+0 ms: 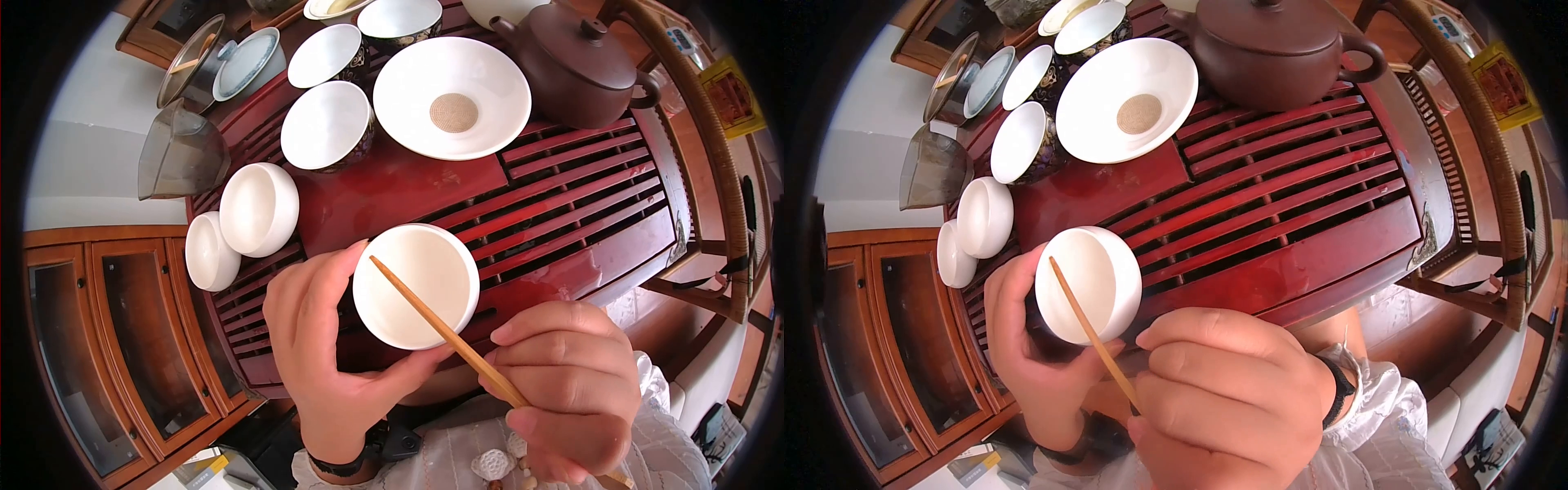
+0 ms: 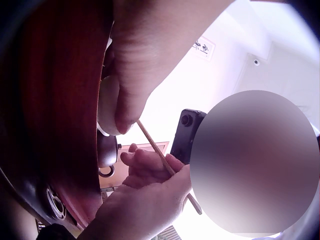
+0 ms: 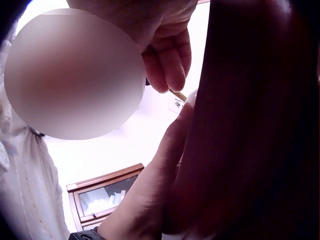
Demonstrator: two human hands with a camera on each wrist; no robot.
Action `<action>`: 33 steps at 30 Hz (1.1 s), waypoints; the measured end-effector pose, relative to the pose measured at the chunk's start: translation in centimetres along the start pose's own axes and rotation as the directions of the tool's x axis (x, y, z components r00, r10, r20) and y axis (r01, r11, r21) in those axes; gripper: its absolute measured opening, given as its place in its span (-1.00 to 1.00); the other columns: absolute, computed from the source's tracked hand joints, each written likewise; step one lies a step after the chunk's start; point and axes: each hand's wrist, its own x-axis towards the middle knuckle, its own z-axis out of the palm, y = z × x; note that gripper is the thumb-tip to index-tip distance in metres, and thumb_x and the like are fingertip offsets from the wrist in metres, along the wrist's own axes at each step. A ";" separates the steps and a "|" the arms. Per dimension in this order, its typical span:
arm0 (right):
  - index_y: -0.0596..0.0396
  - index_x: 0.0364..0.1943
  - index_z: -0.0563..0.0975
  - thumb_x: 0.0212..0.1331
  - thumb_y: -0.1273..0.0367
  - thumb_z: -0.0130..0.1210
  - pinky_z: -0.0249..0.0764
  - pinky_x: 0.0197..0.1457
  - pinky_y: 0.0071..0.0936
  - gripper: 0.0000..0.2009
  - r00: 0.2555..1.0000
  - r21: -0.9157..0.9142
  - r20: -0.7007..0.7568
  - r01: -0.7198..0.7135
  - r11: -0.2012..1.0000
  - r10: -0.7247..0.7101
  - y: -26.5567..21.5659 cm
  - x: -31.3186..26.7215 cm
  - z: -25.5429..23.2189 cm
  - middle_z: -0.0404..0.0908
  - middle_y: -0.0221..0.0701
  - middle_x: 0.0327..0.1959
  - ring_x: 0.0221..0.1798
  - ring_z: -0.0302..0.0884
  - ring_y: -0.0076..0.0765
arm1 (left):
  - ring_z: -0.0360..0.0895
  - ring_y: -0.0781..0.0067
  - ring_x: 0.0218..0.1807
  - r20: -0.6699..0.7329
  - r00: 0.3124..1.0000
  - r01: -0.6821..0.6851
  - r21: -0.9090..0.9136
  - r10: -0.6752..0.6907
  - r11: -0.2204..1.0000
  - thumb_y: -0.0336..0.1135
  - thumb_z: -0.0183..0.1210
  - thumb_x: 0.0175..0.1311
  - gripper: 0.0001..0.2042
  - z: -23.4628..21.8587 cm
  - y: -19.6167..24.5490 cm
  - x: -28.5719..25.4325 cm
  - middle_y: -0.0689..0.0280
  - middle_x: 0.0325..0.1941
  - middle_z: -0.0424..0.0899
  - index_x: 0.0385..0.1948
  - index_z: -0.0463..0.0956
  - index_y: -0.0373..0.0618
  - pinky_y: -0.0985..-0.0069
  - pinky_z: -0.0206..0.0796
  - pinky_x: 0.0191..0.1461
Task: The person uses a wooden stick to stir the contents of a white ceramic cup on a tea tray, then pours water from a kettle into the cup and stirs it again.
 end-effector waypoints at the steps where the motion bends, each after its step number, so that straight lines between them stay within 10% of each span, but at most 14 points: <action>1: 0.18 -0.32 0.34 0.49 0.12 -0.28 0.62 -0.40 -0.22 -0.61 1.000 -0.013 -0.011 -0.011 1.000 0.011 -0.2 0.0 0.0 0.54 -0.23 -0.62 -0.62 0.54 -0.25 | 0.47 0.17 -0.03 0.005 1.000 -0.002 0.005 0.002 1.000 -0.18 0.57 -0.37 -0.24 0.0 0.0 0.0 0.22 -0.05 0.58 0.04 0.48 -0.18 0.25 0.24 0.08; 33: 0.16 -0.30 0.34 0.47 0.15 -0.26 0.62 -0.38 -0.20 -0.66 0.998 0.011 0.057 0.005 1.000 -0.006 0.3 0.1 -0.6 0.57 -0.21 -0.59 -0.59 0.56 -0.23 | 0.47 0.30 0.07 0.028 1.000 -0.004 -0.021 0.005 1.000 -0.31 0.53 -0.42 -0.21 0.0 -0.2 -0.2 0.22 0.02 0.45 0.08 0.45 -0.26 0.39 0.35 0.13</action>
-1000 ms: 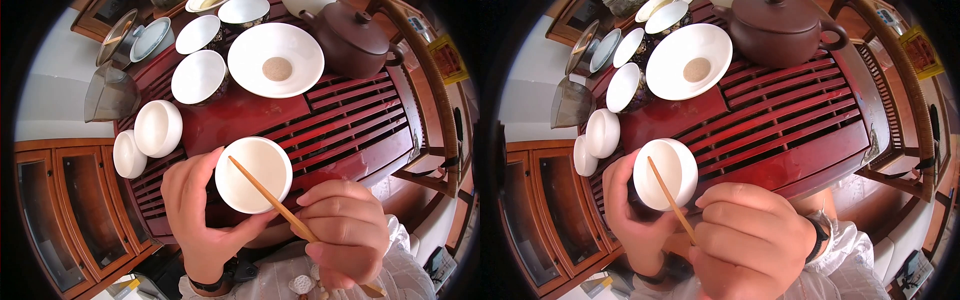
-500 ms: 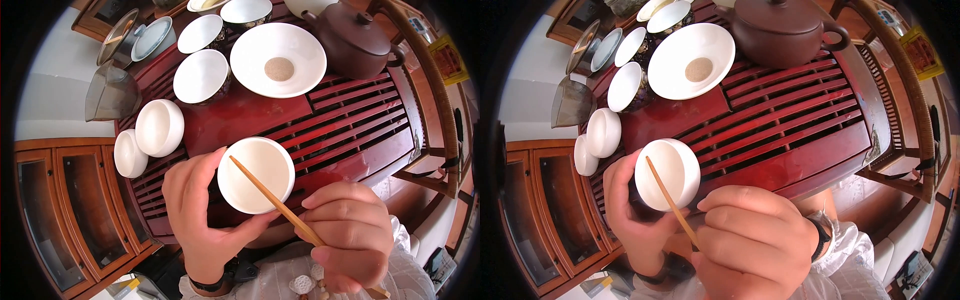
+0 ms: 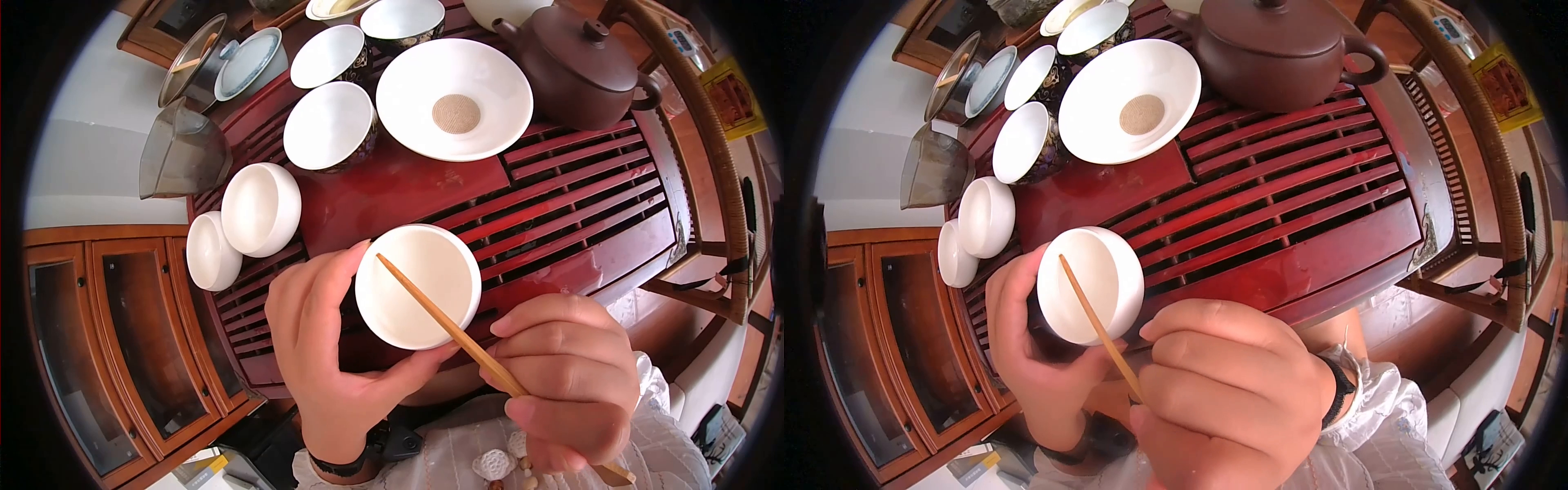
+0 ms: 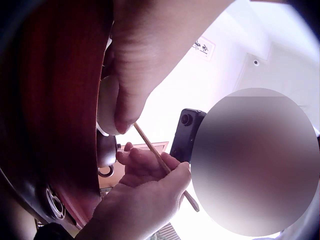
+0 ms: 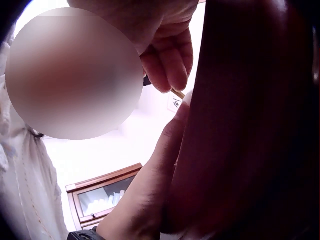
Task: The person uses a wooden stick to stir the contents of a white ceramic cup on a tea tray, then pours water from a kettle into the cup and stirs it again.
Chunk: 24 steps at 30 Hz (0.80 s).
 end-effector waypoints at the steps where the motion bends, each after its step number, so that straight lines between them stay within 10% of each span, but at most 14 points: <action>1: 0.15 -0.30 0.34 0.47 0.15 -0.27 0.62 -0.38 -0.20 -0.66 1.000 0.002 0.003 0.000 1.000 0.000 0.0 0.0 0.0 0.57 -0.22 -0.59 -0.59 0.56 -0.23 | 0.47 0.30 0.07 -0.003 1.000 -0.004 -0.001 0.004 1.000 -0.31 0.53 -0.42 -0.21 0.0 0.0 0.0 0.22 0.02 0.45 0.08 0.45 -0.26 0.39 0.34 0.13; 24: 0.16 -0.31 0.35 0.47 0.13 -0.24 0.60 -0.39 -0.22 -0.64 0.999 -0.020 0.034 -0.025 0.999 0.026 -0.1 0.4 -0.4 0.58 -0.23 -0.58 -0.60 0.55 -0.24 | 0.46 0.30 0.07 -0.005 1.000 0.003 0.013 -0.003 1.000 -0.35 0.47 -0.44 -0.23 0.0 0.0 0.0 0.23 0.01 0.45 0.06 0.46 -0.25 0.39 0.33 0.14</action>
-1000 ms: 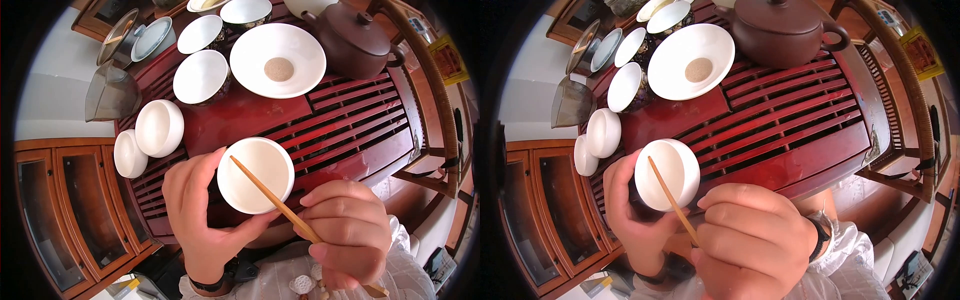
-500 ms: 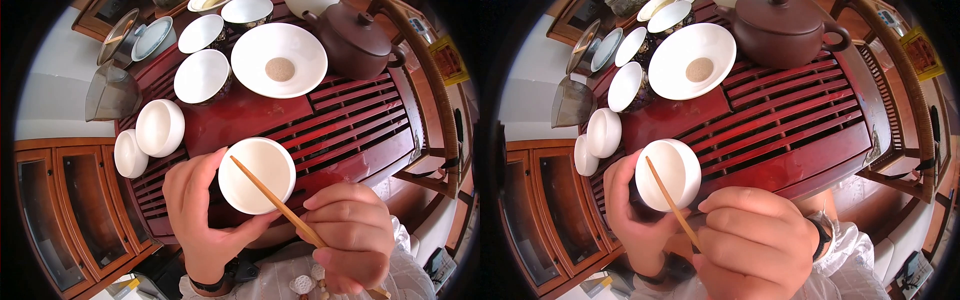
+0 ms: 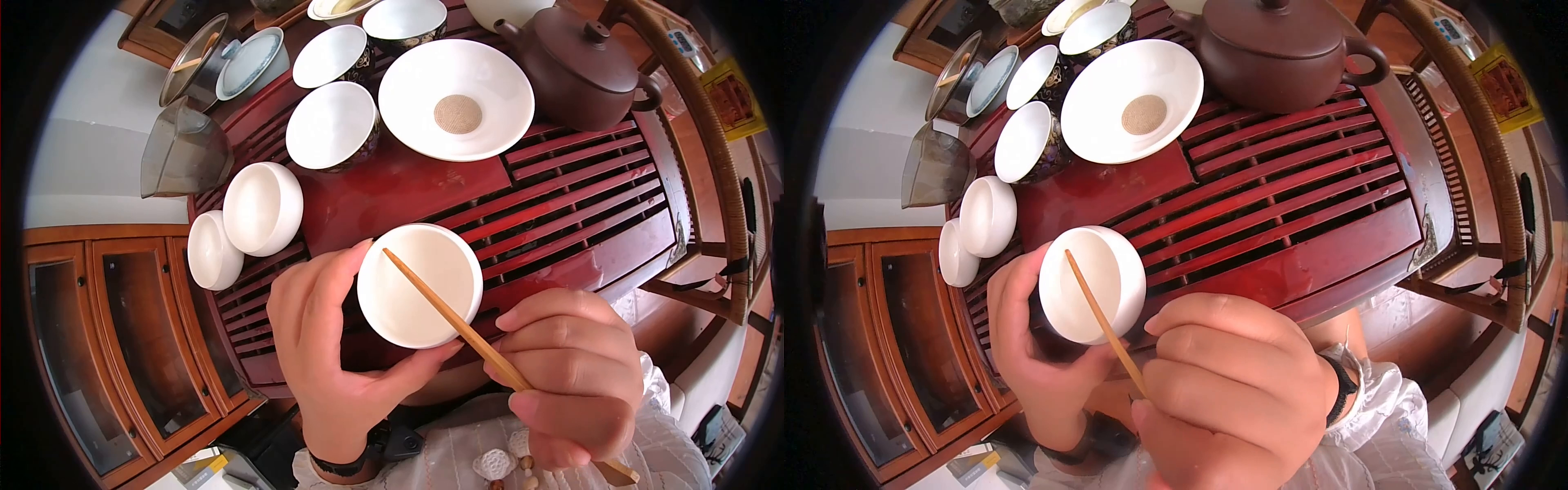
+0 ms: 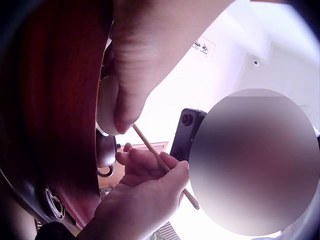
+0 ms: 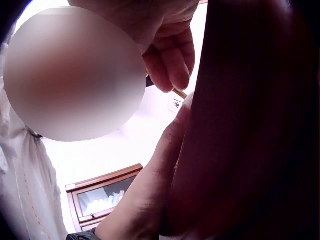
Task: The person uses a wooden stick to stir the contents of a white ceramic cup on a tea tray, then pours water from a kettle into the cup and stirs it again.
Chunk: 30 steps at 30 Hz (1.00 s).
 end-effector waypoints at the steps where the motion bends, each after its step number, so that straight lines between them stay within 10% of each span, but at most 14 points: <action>1: 0.16 -0.31 0.35 0.47 0.12 -0.25 0.60 -0.39 -0.22 -0.64 1.000 0.003 0.001 0.007 1.000 -0.007 0.1 0.0 0.0 0.58 -0.23 -0.59 -0.60 0.55 -0.24 | 0.46 0.31 0.07 0.002 1.000 -0.005 0.014 0.005 1.000 -0.35 0.46 -0.43 -0.24 0.0 0.0 0.0 0.23 0.01 0.44 0.06 0.46 -0.25 0.40 0.33 0.14; 30: 0.15 -0.32 0.36 0.47 0.12 -0.26 0.59 -0.41 -0.24 -0.63 1.000 -0.001 -0.018 -0.001 1.000 0.001 -0.1 0.0 -0.1 0.57 -0.25 -0.60 -0.62 0.53 -0.27 | 0.46 0.29 0.07 0.006 1.000 -0.002 0.006 0.002 1.000 -0.38 0.40 -0.42 -0.26 0.0 0.1 0.0 0.22 0.00 0.44 0.07 0.45 -0.26 0.40 0.32 0.16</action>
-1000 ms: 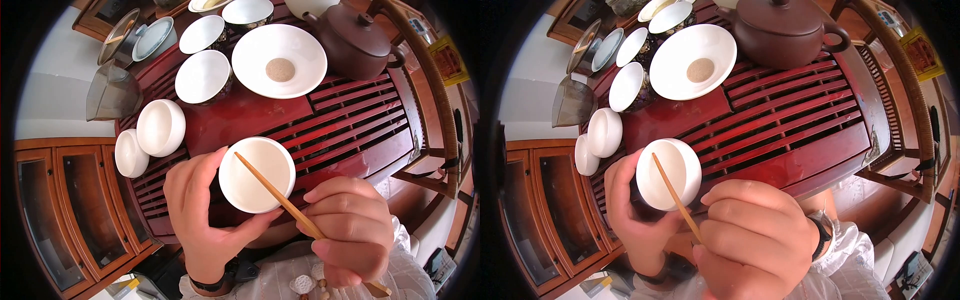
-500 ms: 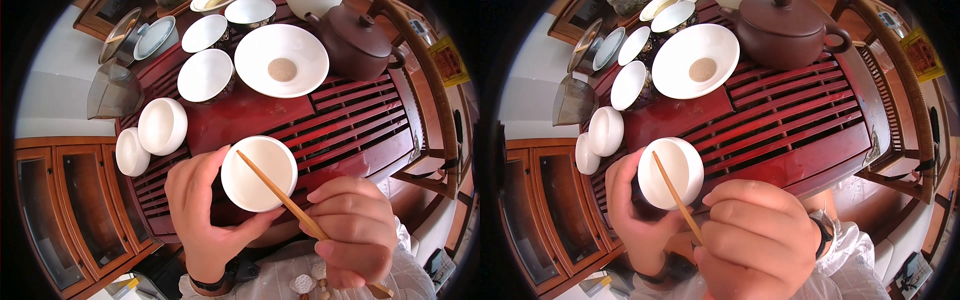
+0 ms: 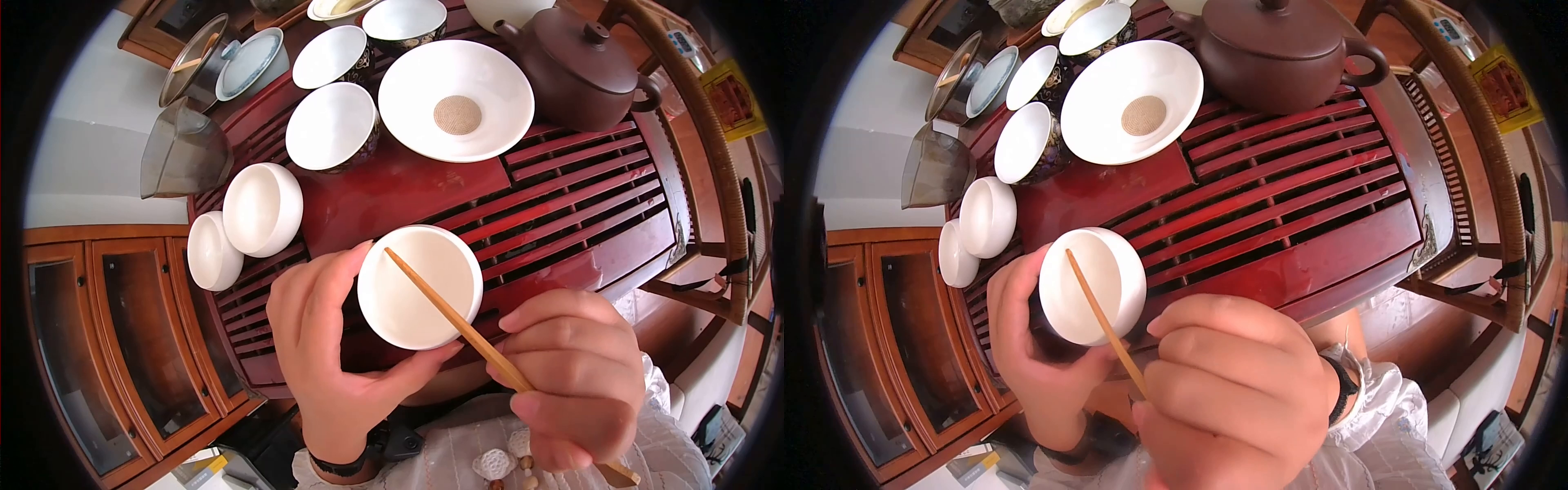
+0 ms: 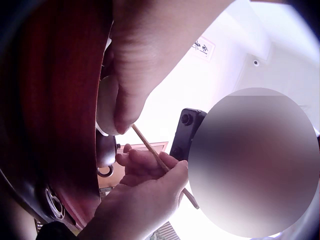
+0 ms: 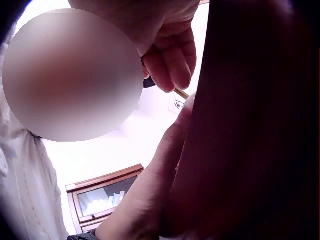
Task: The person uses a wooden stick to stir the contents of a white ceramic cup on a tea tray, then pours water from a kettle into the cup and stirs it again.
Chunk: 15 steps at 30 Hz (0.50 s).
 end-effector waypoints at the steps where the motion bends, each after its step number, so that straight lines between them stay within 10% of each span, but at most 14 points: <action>1: 0.15 -0.32 0.36 0.47 0.13 -0.26 0.59 -0.40 -0.24 -0.63 1.000 -0.012 0.002 -0.002 1.000 0.002 -0.1 0.0 0.0 0.57 -0.25 -0.60 -0.62 0.53 -0.27 | 0.46 0.29 0.07 0.003 1.000 0.009 -0.008 -0.009 1.000 -0.38 0.40 -0.41 -0.26 0.0 0.0 0.0 0.22 0.00 0.44 0.06 0.45 -0.26 0.39 0.32 0.15; 15: 0.16 -0.31 0.35 0.48 0.12 -0.27 0.59 -0.41 -0.24 -0.63 1.000 -0.005 0.009 -0.005 1.000 0.005 0.0 0.1 0.3 0.56 -0.25 -0.60 -0.62 0.53 -0.27 | 0.46 0.30 0.07 -0.005 1.000 0.022 -0.009 -0.022 1.000 -0.37 0.46 -0.44 -0.24 0.1 0.1 -0.1 0.23 0.00 0.45 0.06 0.46 -0.25 0.39 0.32 0.14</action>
